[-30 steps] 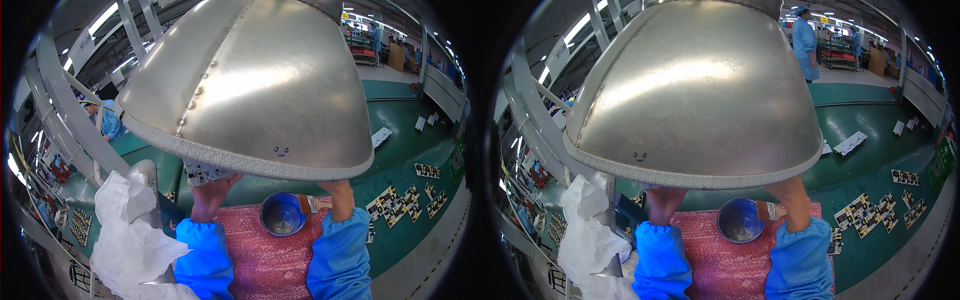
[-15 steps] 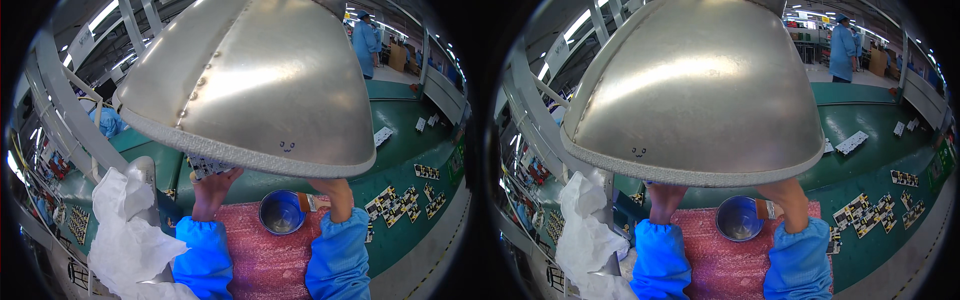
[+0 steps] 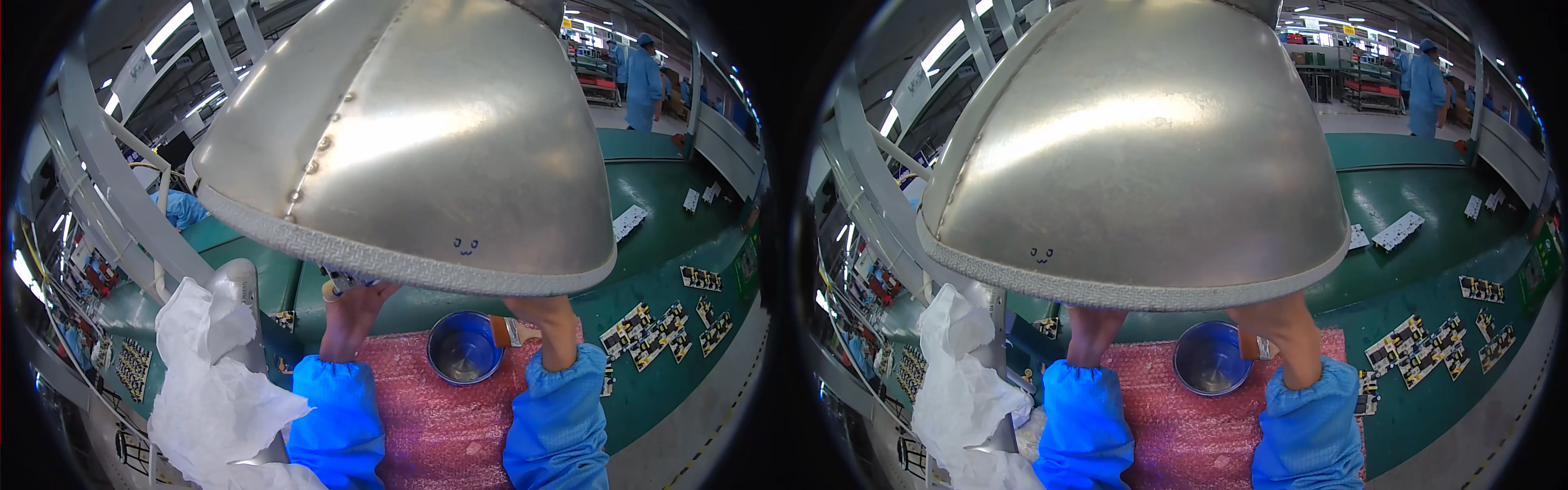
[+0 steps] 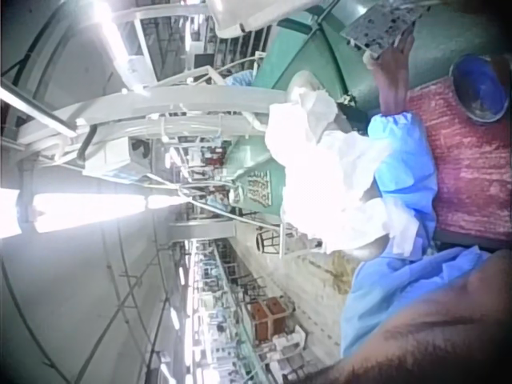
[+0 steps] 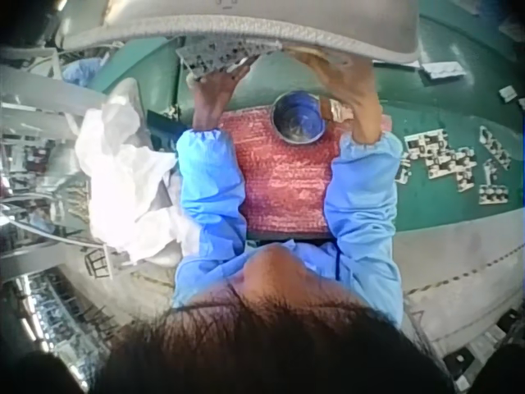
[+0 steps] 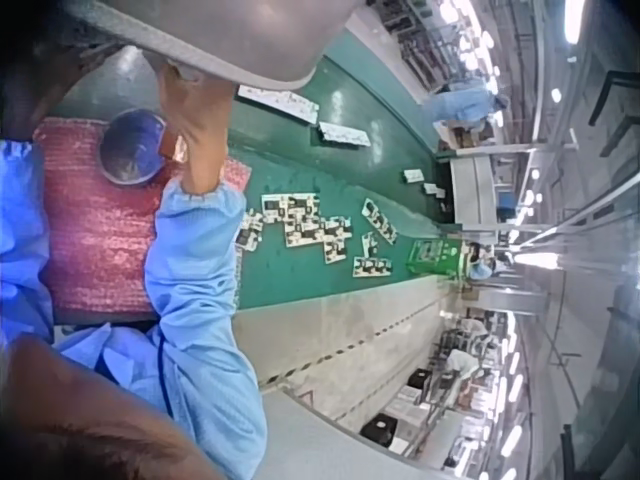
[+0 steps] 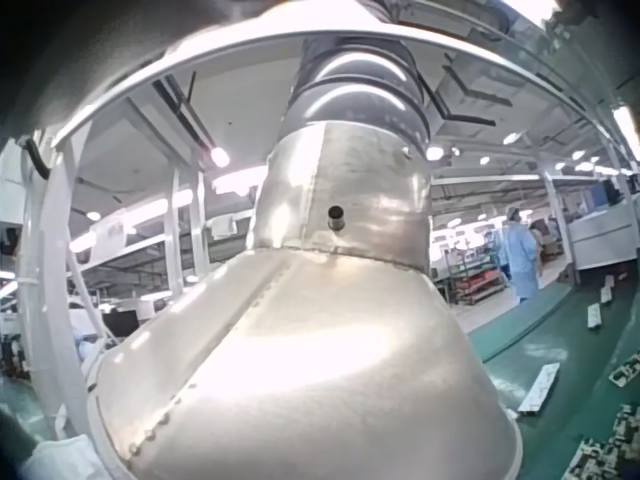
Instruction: The person applies liquid to circuit boards by dipping a brush into a small bowl, brushing the liquid onto each board under a lamp, and setting the circuit boards back down on the work surface.
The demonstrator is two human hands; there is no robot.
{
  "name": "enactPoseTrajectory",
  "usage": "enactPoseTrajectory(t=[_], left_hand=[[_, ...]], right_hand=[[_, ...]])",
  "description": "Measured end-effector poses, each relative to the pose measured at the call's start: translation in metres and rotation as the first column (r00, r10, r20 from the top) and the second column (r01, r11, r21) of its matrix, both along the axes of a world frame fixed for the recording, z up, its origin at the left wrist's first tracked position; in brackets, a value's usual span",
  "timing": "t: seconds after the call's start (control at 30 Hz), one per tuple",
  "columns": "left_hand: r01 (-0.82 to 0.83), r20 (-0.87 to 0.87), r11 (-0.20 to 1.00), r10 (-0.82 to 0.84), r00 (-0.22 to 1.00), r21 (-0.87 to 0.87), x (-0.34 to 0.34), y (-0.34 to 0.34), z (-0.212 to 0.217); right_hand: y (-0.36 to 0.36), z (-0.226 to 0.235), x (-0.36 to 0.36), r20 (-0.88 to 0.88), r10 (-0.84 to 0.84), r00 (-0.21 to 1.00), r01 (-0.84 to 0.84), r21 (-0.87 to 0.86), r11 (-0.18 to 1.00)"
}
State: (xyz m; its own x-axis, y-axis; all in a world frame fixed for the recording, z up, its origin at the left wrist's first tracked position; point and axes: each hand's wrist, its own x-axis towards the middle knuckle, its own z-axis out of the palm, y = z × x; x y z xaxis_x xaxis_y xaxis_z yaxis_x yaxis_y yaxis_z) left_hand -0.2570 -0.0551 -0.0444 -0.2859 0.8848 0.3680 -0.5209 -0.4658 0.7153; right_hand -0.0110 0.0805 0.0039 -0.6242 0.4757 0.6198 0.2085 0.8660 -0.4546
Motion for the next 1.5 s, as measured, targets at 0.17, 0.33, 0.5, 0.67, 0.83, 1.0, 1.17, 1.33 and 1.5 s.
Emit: enactPoseTrajectory(t=[0.17,0.33,0.5,0.67,0.83,1.0,1.17,1.33,1.5], left_hand=[[-0.07,-0.047,0.993,0.066,0.997,-0.093,0.013,0.004,0.002],[-0.054,-0.041,0.998,0.053,0.998,-0.027,-0.004,0.001,-0.006],[-0.129,-0.106,0.981,0.114,0.988,-0.147,0.015,0.008,-0.005],[-0.084,-0.015,0.995,0.083,0.996,-0.059,0.006,0.006,-0.009],[-0.1,-0.073,0.989,0.093,0.993,-0.11,0.006,0.007,-0.011],[-0.049,-0.003,0.995,0.049,0.999,-0.082,0.008,0.012,-0.012],[-0.077,0.012,0.994,0.078,0.997,-0.082,0.003,0.013,-0.014],[-0.083,0.001,0.995,0.083,0.997,-0.049,-0.002,0.012,-0.021],[-0.042,-0.016,0.998,0.041,0.999,-0.049,0.001,0.017,-0.031]], right_hand=[[-0.003,-0.014,-0.023,-0.241,0.034,0.97,0.011,0.186,0.982],[-0.009,0.012,-0.004,-0.136,0.121,0.983,-0.111,0.081,0.991],[-0.015,-0.01,-0.028,-0.307,0.002,0.952,0.064,0.206,0.976],[-0.013,-0.003,-0.015,-0.283,0.102,0.954,-0.055,0.171,0.984],[-0.017,0.002,-0.01,-0.255,0.059,0.965,-0.029,0.121,0.992],[-0.022,-0.003,-0.033,-0.35,0.181,0.919,-0.147,0.122,0.982],[-0.014,0.008,-0.007,-0.29,0.186,0.939,-0.209,-0.052,0.976],[-0.001,-0.018,-0.011,-0.169,-0.178,0.969,0.146,-0.187,0.971],[0.015,-0.048,-0.022,-0.493,0.044,0.869,-0.389,-0.626,0.676]])
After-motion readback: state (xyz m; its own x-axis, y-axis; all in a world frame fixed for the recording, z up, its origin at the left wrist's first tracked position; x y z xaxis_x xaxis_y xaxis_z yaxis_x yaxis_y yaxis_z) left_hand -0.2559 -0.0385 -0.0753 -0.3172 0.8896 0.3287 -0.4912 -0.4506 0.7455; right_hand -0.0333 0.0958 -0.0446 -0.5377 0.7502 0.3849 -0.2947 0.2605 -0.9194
